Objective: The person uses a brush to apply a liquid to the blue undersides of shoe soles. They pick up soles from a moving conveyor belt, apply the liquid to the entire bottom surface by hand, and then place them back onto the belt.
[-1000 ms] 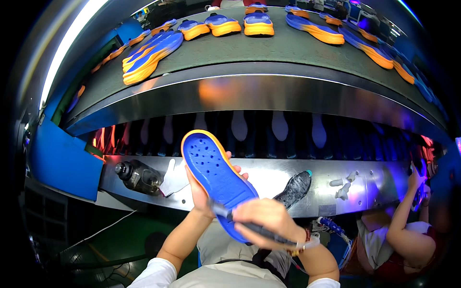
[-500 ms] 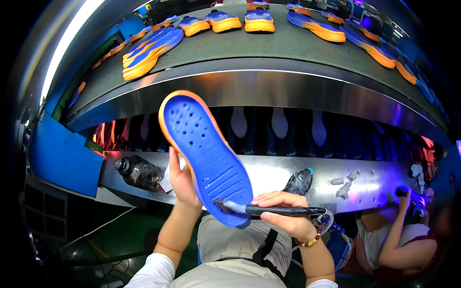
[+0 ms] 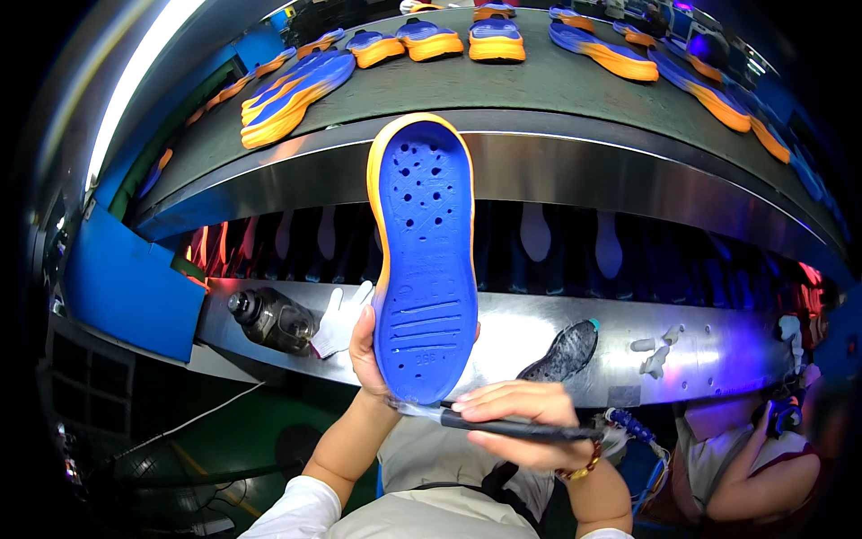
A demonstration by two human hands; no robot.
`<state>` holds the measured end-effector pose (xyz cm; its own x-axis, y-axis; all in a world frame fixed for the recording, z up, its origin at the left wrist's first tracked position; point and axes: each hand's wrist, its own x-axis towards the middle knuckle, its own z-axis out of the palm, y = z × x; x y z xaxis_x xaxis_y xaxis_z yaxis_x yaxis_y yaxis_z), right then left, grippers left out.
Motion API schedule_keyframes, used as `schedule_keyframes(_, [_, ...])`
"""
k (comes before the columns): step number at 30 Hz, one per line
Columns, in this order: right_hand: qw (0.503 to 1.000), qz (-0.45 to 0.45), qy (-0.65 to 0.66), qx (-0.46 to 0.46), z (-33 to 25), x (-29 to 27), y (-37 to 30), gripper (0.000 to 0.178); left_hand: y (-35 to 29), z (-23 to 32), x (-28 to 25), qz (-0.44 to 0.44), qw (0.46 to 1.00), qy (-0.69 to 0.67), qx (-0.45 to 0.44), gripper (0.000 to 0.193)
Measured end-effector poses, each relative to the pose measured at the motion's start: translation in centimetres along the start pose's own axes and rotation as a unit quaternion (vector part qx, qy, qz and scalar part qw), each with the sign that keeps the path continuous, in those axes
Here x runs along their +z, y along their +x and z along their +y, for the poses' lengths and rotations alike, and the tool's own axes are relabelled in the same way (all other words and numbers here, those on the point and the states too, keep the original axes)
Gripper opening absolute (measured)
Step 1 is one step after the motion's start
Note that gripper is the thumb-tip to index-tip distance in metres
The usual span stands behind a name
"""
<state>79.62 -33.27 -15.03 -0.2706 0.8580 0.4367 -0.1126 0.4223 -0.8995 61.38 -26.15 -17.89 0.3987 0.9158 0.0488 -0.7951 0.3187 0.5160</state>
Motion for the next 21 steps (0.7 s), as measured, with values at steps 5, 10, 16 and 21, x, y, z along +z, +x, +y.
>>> schedule_keyframes(5, [0.991,-0.068,-0.108,-0.032,-0.8,-2.2,1.6,0.019,0.3,0.7,0.5,-0.077,0.995,-0.059,-0.031,0.060])
schedule_keyframes(10, [0.988,-0.073,-0.132,-0.042,-0.7,-2.1,1.7,0.017,0.8,1.5,0.9,-0.077,0.993,-0.050,-0.075,0.060])
schedule_keyframes(16, [0.981,-0.155,-0.088,-0.080,-2.6,-2.0,1.3,0.019,1.6,2.6,-0.2,-0.066,0.957,-0.082,-0.270,0.054])
schedule_keyframes(21, [0.940,-0.265,-0.217,0.003,-1.8,-3.3,0.7,0.019,1.5,2.6,1.5,-0.060,0.897,0.201,-0.389,0.051])
